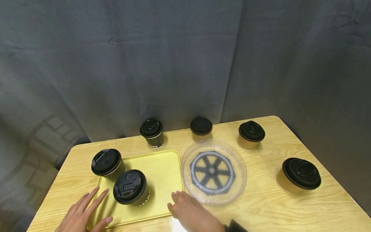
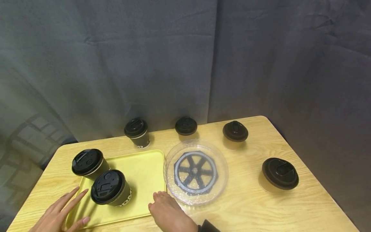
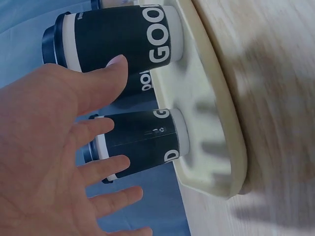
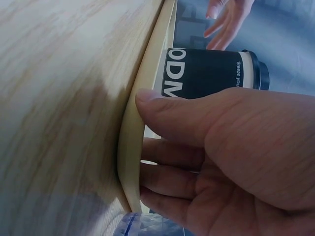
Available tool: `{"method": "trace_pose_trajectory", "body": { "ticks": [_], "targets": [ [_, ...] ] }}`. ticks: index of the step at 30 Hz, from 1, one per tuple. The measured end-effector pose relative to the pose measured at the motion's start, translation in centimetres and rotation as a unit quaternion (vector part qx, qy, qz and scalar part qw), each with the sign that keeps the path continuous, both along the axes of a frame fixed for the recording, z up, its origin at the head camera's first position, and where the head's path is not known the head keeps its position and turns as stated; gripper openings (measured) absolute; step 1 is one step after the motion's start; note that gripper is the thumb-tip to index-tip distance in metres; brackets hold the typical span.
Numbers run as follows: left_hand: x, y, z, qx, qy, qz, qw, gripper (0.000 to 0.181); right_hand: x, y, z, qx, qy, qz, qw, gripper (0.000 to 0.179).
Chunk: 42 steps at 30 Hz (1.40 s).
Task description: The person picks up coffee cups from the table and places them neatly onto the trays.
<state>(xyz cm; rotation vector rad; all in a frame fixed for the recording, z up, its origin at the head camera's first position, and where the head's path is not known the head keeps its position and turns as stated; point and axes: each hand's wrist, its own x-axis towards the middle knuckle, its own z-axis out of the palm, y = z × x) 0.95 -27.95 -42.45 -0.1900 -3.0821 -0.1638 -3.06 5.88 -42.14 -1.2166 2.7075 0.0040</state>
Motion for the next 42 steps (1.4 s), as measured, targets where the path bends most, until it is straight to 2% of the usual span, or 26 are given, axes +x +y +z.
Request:
{"method": "trace_pose_trajectory", "body": {
  "ticks": [3,11,18,23,33,36,42],
  "targets": [
    [0.0,-0.1,-0.2,-0.002,-0.005,0.004,1.0,0.077,0.1,0.1,0.0,-0.003,0.004,0.002,1.0,0.04],
    [0.1,-0.3,-1.2,0.005,0.016,-0.005,0.9998,0.075,0.2,0.2,0.0,-0.003,0.02,0.01,0.9997,0.039],
    [0.2,-0.5,-2.5,0.006,0.039,-0.014,0.9991,0.077,0.3,0.2,0.0,-0.006,-0.004,-0.003,1.0,0.04],
    [0.2,-0.5,-3.2,0.016,0.051,-0.021,0.9983,0.078,0.2,0.2,0.0,-0.004,-0.001,-0.002,1.0,0.039],
    [0.2,-0.6,-3.6,0.025,-0.008,-0.001,0.9996,0.071,0.2,0.2,-0.1,-0.001,-0.004,-0.001,1.0,0.04],
    [0.3,-0.4,-3.9,0.03,-0.008,-0.001,0.9995,0.069,0.2,0.2,-0.1,-0.005,-0.003,0.0,1.0,0.041],
    [0.3,-0.3,-4.3,0.024,-0.004,-0.004,0.9997,0.069,0.0,0.2,-0.2,-0.01,0.023,0.017,0.9995,0.038]
  ]
}}
